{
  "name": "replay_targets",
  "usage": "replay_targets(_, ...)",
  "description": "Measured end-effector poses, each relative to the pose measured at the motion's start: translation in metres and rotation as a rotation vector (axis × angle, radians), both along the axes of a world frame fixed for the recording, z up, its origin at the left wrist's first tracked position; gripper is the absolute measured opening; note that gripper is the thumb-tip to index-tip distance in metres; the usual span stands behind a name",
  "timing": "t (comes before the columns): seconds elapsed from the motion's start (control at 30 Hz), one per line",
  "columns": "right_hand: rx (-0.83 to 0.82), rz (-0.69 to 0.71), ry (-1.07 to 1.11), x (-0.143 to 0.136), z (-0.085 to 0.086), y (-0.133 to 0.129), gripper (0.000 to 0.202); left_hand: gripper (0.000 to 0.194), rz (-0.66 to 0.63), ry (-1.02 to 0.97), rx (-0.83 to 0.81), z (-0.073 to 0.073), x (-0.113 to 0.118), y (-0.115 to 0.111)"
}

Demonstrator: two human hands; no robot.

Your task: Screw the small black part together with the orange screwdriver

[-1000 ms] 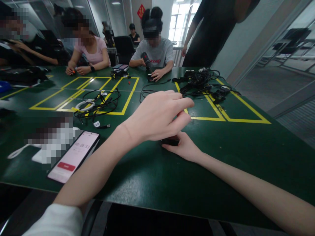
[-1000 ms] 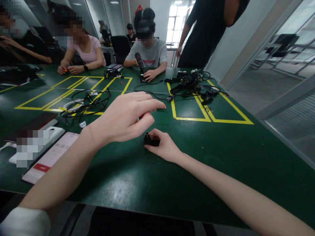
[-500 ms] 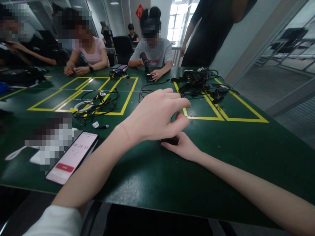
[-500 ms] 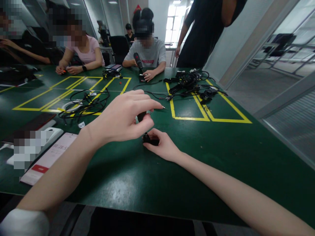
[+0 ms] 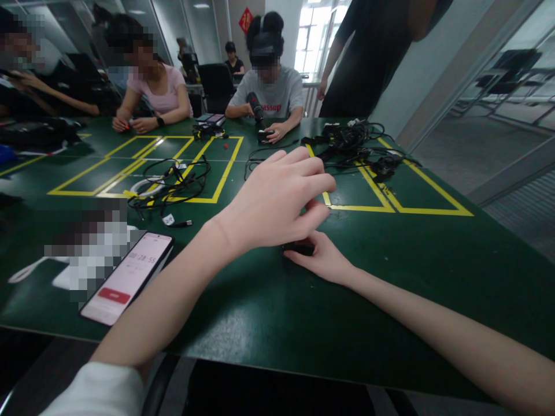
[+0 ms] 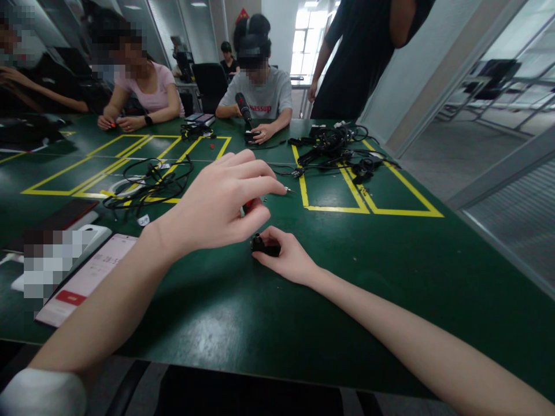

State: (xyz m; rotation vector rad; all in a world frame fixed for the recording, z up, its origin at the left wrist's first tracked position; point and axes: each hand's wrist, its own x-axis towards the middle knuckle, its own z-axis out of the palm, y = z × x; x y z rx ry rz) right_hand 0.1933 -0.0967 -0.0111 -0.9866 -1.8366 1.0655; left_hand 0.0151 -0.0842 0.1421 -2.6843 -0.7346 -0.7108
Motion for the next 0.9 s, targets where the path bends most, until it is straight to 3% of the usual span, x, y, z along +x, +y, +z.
replay_targets(0.27,-0.030,0.001,-0.013,0.0001,0.0022,-0.0006,0.015,0.043,0.065,0.013,-0.019,-0.0015,-0.0015,-0.0019)
replay_targets(0.47,0.002,-0.005,-0.008,0.0001,0.0000,0.0007,0.015,0.030,0.020,0.040,-0.003,-0.0011,-0.0015,0.0012)
replay_targets(0.67,-0.033,0.003,-0.026,0.0010,0.0034,-0.0001,0.015,0.040,-0.021,0.024,0.002,-0.0057,-0.0014,0.0041)
replay_targets(0.9,-0.059,0.019,-0.018,0.0012,0.0048,-0.0008,0.015,0.036,0.076,0.010,0.016,-0.0044,-0.0003,-0.0007)
